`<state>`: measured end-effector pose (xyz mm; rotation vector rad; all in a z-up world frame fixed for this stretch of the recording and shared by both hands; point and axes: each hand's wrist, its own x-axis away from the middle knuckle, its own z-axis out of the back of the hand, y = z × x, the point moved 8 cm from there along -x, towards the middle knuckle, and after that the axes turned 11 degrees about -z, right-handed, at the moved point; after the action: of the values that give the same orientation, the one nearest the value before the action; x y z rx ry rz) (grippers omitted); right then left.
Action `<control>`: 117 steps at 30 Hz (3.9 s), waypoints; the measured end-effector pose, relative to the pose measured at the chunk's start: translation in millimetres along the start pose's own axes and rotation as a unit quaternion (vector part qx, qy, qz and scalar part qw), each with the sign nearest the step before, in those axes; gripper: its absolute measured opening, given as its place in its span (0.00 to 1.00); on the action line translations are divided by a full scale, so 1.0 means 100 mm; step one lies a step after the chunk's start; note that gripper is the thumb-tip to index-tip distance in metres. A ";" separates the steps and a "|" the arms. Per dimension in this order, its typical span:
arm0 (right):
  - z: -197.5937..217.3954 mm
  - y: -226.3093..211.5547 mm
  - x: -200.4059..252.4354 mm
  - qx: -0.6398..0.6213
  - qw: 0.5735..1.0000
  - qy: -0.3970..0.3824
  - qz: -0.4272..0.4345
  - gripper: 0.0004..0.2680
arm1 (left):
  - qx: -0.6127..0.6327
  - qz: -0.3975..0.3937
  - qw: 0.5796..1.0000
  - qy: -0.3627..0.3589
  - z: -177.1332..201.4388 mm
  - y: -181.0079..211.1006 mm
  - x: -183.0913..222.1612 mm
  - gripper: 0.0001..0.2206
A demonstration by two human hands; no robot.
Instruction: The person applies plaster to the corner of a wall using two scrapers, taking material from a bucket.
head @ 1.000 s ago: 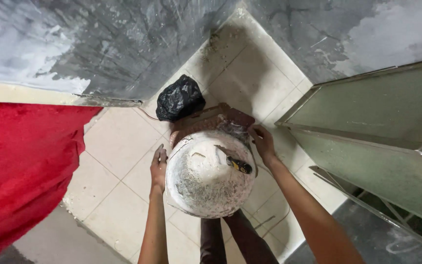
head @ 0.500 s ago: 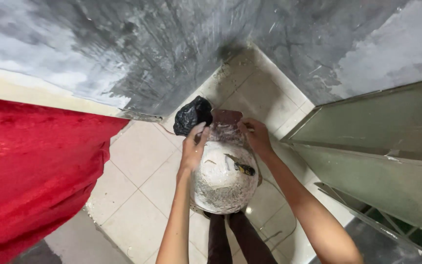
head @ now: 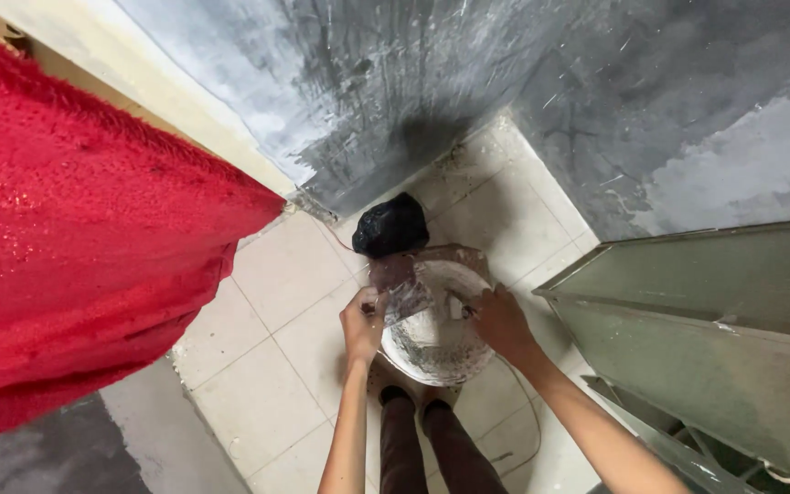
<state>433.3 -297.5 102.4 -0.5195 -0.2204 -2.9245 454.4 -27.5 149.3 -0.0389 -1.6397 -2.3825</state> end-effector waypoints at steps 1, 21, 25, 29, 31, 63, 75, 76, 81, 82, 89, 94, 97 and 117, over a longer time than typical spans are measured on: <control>-0.18 -0.07 0.04 0.056 0.998 0.005 0.024 0.13 | -0.006 0.007 1.000 0.006 0.06 -0.05 0.05 0.09; -0.43 0.05 1.03 -0.712 0.578 -0.297 -0.265 0.22 | 0.001 -0.109 0.994 0.005 0.55 0.64 0.70 0.11; 0.02 -0.15 1.44 -0.771 0.518 -0.261 -0.263 0.14 | -0.054 0.000 0.995 -0.084 0.43 0.94 0.90 0.13; 0.19 -0.38 1.44 -0.835 0.410 -0.248 -0.270 0.11 | -0.122 -0.310 0.938 -0.094 0.27 1.64 1.02 0.14; 0.25 -0.45 1.42 -0.862 0.365 -0.235 -0.260 0.11 | -0.175 -0.322 0.920 -0.140 0.05 1.69 1.04 0.11; 0.57 -0.26 1.42 -0.800 0.514 -0.237 -0.199 0.10 | -0.368 -0.417 0.826 -0.088 -0.68 1.55 1.72 0.29; 0.29 -0.50 2.08 -0.840 0.471 -0.187 -0.196 0.10 | -0.440 -0.308 0.805 -0.250 -0.65 1.42 2.27 0.37; 0.28 -0.51 2.11 -0.835 0.487 -0.172 -0.191 0.11 | -0.434 -0.319 0.811 -0.228 -0.65 1.44 2.28 0.34; 0.41 -0.44 2.28 -0.770 0.587 -0.143 -0.206 0.13 | -0.391 -0.356 0.827 -0.190 -0.64 1.50 2.36 0.29; 0.47 -0.43 2.31 -0.757 0.607 -0.137 -0.199 0.13 | -0.372 -0.345 0.838 -0.204 -0.66 1.48 2.38 0.28; 0.75 -0.32 2.43 -0.715 0.658 -0.121 -0.201 0.09 | -0.321 -0.296 0.863 -0.253 -0.77 1.36 2.32 0.28; 0.75 -0.32 2.45 -0.701 0.665 -0.147 -0.211 0.08 | -0.309 -0.291 0.873 -0.241 -0.76 1.38 2.25 0.30; 0.85 -0.36 2.48 -0.683 0.689 -0.132 -0.204 0.09 | -0.319 -0.298 0.871 -0.226 -0.64 1.40 2.13 0.32; 1.26 -0.18 2.28 -0.878 0.404 -0.141 -0.215 0.10 | -0.067 -0.167 0.984 -0.003 0.73 1.58 1.52 0.09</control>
<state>260.7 -288.8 297.9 -1.0771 3.1838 -1.8486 333.1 -42.3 345.5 0.2225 -1.5909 -2.7380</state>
